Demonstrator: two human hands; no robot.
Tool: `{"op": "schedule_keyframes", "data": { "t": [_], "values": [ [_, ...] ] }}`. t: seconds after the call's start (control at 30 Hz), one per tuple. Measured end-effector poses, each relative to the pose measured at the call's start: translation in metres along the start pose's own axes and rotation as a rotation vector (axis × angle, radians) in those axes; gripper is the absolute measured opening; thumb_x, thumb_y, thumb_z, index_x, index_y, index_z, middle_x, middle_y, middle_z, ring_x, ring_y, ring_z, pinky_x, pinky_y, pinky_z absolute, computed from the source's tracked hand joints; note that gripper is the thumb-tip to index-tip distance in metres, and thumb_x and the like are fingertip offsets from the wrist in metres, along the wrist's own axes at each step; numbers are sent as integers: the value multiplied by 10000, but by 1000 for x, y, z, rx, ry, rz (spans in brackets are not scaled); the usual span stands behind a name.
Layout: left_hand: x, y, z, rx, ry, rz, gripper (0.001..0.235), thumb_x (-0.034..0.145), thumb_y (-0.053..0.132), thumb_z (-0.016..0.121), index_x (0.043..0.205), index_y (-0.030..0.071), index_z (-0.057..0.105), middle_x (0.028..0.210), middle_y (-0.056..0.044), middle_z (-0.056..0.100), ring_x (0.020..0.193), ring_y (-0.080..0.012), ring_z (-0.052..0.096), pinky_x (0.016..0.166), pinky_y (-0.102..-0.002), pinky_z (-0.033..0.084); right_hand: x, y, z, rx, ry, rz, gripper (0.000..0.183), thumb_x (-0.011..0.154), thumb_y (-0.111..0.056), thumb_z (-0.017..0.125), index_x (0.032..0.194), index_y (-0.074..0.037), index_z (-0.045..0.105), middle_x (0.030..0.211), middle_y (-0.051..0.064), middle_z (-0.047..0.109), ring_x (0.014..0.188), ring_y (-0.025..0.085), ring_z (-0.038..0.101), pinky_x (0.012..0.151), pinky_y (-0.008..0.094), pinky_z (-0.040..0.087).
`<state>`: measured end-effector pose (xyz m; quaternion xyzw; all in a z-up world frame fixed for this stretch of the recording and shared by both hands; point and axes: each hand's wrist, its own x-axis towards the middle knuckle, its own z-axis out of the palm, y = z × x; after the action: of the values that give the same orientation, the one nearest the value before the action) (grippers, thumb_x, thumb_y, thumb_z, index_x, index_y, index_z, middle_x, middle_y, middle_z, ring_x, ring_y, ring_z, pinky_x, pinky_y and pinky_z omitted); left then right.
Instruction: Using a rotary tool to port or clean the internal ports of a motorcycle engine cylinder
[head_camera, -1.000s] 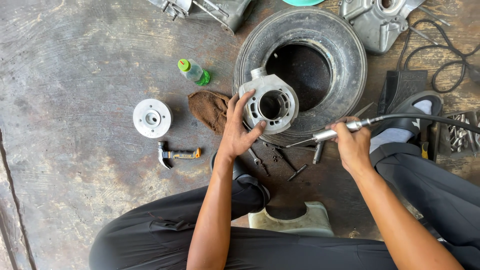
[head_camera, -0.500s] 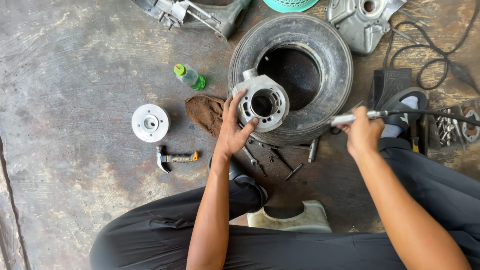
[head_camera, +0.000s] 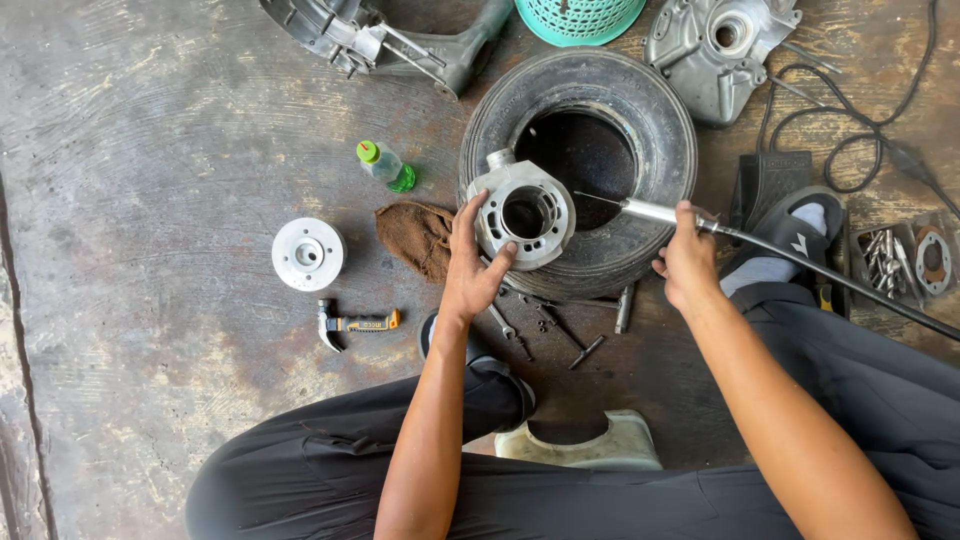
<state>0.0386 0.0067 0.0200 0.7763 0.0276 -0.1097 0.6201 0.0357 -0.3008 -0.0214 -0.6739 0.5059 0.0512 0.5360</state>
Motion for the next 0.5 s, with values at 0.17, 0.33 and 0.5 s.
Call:
{"op": "schedule_keyframes", "data": {
  "t": [0.17,0.33,0.5],
  "values": [
    [-1,-7,5,3,22,-1,811,830,389,689,1559,252,359,1579,-208,352,1492,-542,223,1161,-706,251,28,38,2,-115,93,8,705,998,-664,588,1117,29,545,1002,173,567,686,248,647,453,357,589],
    [-1,-8,7,11,32,12,791,840,387,675,1555,249,365,1591,-170,355,1496,-535,219,1173,-691,241,7,32,6,-173,91,0,662,977,-634,635,930,27,623,740,169,614,471,247,625,297,315,468],
    [0,-10,7,13,37,24,781,832,363,683,1543,237,387,1577,-157,384,1495,-524,235,1173,-689,243,-37,18,11,-437,29,-350,536,1057,-542,627,914,-39,744,859,211,716,952,415,706,741,505,539]
  ]
}}
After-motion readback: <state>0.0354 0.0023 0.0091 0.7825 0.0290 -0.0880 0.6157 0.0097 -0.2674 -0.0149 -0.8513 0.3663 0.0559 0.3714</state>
